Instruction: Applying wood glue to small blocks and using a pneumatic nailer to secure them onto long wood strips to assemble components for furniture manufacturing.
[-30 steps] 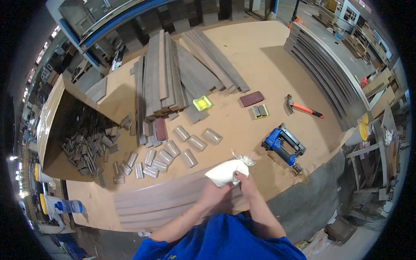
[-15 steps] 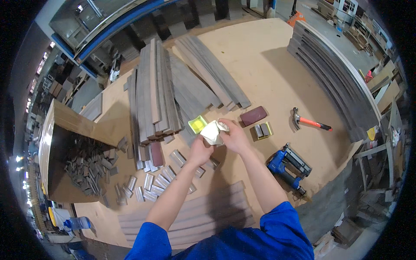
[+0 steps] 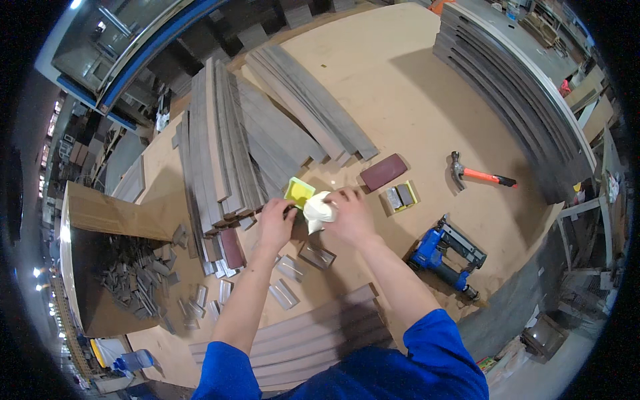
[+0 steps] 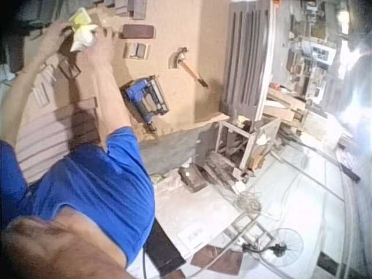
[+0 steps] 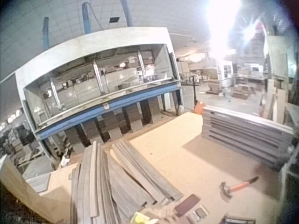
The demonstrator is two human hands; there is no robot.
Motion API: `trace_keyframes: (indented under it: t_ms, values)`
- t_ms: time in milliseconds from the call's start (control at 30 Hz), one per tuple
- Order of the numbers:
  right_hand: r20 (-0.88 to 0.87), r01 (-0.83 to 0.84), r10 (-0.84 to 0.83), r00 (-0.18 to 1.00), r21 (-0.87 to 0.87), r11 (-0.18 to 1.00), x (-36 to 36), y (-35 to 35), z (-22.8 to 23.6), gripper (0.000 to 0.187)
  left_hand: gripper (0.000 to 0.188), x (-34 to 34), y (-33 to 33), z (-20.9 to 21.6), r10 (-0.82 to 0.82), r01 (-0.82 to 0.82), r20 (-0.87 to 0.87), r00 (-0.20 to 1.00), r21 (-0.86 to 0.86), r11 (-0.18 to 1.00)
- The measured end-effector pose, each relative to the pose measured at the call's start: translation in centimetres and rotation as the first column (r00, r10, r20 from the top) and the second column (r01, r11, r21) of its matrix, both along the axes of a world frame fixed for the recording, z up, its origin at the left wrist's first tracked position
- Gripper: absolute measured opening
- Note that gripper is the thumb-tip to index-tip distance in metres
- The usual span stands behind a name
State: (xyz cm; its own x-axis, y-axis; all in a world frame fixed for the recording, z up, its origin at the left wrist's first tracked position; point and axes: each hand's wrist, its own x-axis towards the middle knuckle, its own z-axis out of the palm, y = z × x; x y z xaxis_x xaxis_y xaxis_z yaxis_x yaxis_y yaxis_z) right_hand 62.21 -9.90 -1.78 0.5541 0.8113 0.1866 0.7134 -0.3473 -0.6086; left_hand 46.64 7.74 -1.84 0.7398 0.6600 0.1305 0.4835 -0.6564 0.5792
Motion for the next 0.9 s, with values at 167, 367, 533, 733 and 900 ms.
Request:
trace_keyframes:
  t_ms: [167, 367, 533, 733, 900]
  values:
    - [-0.234, 0.194, -0.169, 0.957, 0.09, 0.977, 1.0, -2.6, 0.2, 0.056, 0.016, 2.0, -1.3, -0.3, -0.094, 0.094, -0.016, 0.995, -0.005, 0.996]
    - [-0.025, -0.025, 0.026, 0.999, 0.066, 0.998, 0.9, -4.3, 1.2, 0.06, 0.021, 3.9, -1.5, 0.4, -0.191, 0.189, 0.002, 0.982, -0.135, 0.973]
    - [-0.131, 0.056, -0.041, 0.99, 0.105, 0.993, 0.4, -4.9, 0.3, 0.062, 0.025, 2.7, -2.4, 1.1, -0.118, 0.141, 0.099, 0.988, -0.261, 0.955]
    - [0.014, 0.083, -0.086, 0.996, 0.131, 0.988, -0.4, -3.7, -0.2, 0.056, 0.019, -5.0, -5.6, 2.3, 0.12, -0.04, 0.213, 0.97, -0.346, 0.937]
    - [-0.257, 0.197, -0.125, 0.958, 0.273, 0.942, -1.8, -6.7, 2.6, 0.048, 0.017, -17.2, -11.6, 3.7, 0.378, -0.292, 0.217, 0.9, -0.344, 0.892]
